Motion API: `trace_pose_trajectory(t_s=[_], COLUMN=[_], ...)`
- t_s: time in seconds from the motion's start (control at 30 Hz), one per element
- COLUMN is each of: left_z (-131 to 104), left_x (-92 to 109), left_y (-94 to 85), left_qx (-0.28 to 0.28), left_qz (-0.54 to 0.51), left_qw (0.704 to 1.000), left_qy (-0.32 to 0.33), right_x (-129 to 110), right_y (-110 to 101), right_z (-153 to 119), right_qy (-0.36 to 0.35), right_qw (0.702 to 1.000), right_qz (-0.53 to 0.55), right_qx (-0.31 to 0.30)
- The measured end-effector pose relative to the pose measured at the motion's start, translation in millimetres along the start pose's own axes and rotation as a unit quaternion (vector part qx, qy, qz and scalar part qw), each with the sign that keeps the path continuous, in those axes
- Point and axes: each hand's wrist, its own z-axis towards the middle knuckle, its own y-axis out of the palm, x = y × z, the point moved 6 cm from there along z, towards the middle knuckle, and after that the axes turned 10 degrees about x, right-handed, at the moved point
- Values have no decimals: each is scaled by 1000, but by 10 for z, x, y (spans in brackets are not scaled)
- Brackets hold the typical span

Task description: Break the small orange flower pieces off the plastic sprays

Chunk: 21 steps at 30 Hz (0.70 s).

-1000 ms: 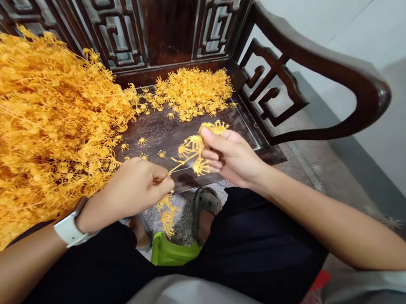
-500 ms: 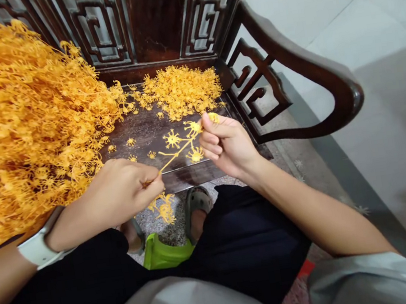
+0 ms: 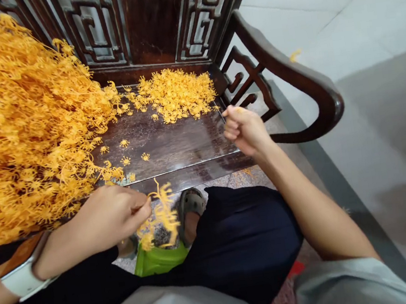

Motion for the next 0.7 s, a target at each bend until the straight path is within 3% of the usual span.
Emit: trace_pose_trajectory(t_s=[0.13,0.27,0.4,0.5,0.57,0.6,0.63,0.7], left_z=[11,76,107,125,144,155,165,183], left_x=[-172,-201,-180,-228,-268,-285,-298,-308], left_y=[0,-41,-18,21,34,37,42,58], left_qx=[0,-24,-49,-69,-71,-70,-71,-81], left_qz=[32,63,94,113,123,126,127,126], left_qw=[999,996,993,989,988,988,987,987], left_qy=[-31,-53,-58,-65,-62,-60,-60,-63], right_x=[429,692,863,969,1014,992,925,684], right_y=[227,408,427,386,379,400,439,512], right_z=[-163,-232,-235,-250,-294,-311,-304,-216], right_qy=[26,35,-3,-31,-8,7,15,17], right_qw=[983,937,841,758,719,725,759,871], right_qz=[-126,-247,-369,-458,-486,-473,-436,-306], right_qx=[-129,-243,-396,-463,-496,-500,-483,-384])
